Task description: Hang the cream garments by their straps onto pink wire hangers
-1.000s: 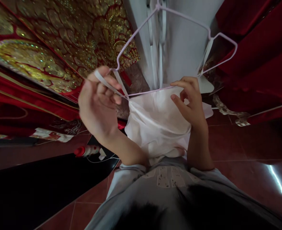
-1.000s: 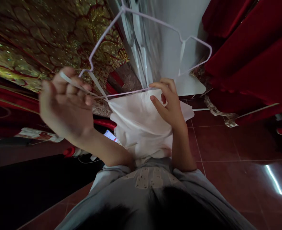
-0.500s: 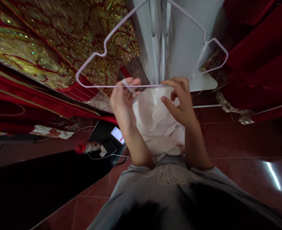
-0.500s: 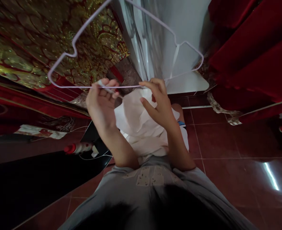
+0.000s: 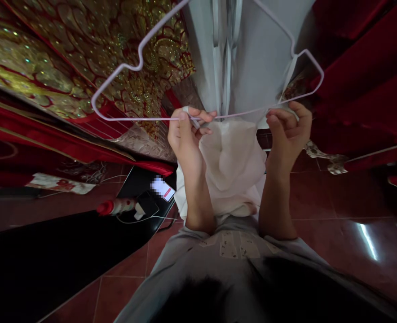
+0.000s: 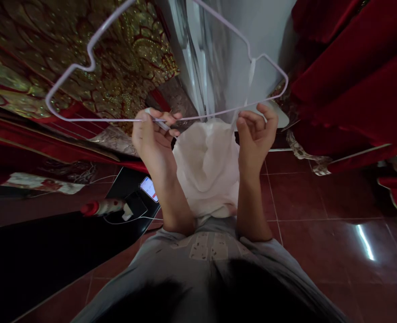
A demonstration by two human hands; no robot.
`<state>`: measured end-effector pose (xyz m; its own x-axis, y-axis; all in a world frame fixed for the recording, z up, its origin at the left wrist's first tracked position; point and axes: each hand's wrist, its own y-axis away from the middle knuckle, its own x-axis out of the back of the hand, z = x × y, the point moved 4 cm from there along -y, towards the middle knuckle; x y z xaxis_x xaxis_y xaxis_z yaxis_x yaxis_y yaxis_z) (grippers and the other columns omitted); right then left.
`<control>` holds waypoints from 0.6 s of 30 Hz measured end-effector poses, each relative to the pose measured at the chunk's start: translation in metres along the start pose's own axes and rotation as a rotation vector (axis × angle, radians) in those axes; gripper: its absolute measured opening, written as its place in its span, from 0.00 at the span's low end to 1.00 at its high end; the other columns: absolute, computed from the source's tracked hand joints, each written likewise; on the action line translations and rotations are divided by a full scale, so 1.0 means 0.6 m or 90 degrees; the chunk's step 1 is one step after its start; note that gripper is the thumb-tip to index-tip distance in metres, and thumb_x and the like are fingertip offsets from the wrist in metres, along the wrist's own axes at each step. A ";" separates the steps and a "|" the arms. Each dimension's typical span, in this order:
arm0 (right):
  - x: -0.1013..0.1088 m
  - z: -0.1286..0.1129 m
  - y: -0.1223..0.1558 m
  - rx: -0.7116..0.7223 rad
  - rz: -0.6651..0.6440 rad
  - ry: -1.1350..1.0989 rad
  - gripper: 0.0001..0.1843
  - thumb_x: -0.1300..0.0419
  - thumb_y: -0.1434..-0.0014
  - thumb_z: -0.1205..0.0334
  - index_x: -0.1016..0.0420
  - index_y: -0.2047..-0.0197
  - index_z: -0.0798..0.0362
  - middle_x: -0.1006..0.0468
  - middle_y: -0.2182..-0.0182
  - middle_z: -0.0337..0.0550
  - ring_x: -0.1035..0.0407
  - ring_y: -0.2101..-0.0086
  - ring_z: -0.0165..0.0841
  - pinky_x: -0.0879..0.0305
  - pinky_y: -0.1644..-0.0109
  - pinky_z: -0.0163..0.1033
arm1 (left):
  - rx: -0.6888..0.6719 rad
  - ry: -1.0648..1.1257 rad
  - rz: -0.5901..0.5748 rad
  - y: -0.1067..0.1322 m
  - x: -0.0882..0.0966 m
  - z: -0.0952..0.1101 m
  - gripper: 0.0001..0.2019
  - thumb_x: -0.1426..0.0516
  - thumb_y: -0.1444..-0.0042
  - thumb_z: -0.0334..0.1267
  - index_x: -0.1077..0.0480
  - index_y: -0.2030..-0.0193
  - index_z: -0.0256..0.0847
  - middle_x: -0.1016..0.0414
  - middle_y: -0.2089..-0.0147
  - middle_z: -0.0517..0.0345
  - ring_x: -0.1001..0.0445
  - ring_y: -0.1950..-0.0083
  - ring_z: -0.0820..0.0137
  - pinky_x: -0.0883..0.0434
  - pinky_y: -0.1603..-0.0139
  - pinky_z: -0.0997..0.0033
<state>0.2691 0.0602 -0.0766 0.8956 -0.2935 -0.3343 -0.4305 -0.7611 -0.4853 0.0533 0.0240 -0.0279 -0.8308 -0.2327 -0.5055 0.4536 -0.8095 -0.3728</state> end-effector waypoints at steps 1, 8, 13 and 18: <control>-0.002 -0.002 0.002 0.001 0.023 -0.016 0.22 0.25 0.40 0.54 0.26 0.47 0.41 0.17 0.60 0.34 0.23 0.57 0.33 0.24 0.45 0.46 | 0.000 -0.003 -0.004 0.001 -0.001 0.000 0.15 0.39 0.25 0.52 0.26 0.60 0.45 0.21 0.65 0.55 0.15 0.56 0.61 0.25 0.67 0.73; -0.025 -0.063 0.008 -0.001 -0.114 0.080 0.09 0.27 0.36 0.50 0.17 0.66 0.42 0.24 0.73 0.35 0.31 0.72 0.32 0.32 0.66 0.41 | -0.036 -0.013 0.013 0.000 -0.001 0.020 0.15 0.38 0.24 0.51 0.28 0.60 0.45 0.23 0.68 0.58 0.16 0.61 0.64 0.28 0.70 0.75; -0.054 -0.132 -0.032 0.143 -0.216 0.138 0.14 0.35 0.31 0.55 0.13 0.46 0.30 0.14 0.55 0.36 0.29 0.70 0.35 0.34 0.67 0.45 | -0.047 -0.026 0.011 -0.002 0.001 0.035 0.14 0.40 0.23 0.46 0.28 0.61 0.46 0.26 0.70 0.58 0.18 0.63 0.65 0.32 0.73 0.74; -0.065 -0.120 -0.118 0.083 -0.231 0.233 0.22 0.37 0.29 0.47 0.20 0.36 0.40 0.17 0.42 0.44 0.23 0.56 0.39 0.24 0.56 0.46 | -0.018 -0.013 -0.005 0.000 0.000 0.033 0.17 0.37 0.26 0.53 0.29 0.62 0.45 0.27 0.69 0.56 0.18 0.62 0.63 0.31 0.72 0.73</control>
<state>0.2730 0.0839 0.0293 0.9602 -0.2245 0.1663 -0.0745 -0.7795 -0.6219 0.0468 0.0134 -0.0124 -0.8410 -0.2374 -0.4861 0.4552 -0.7960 -0.3988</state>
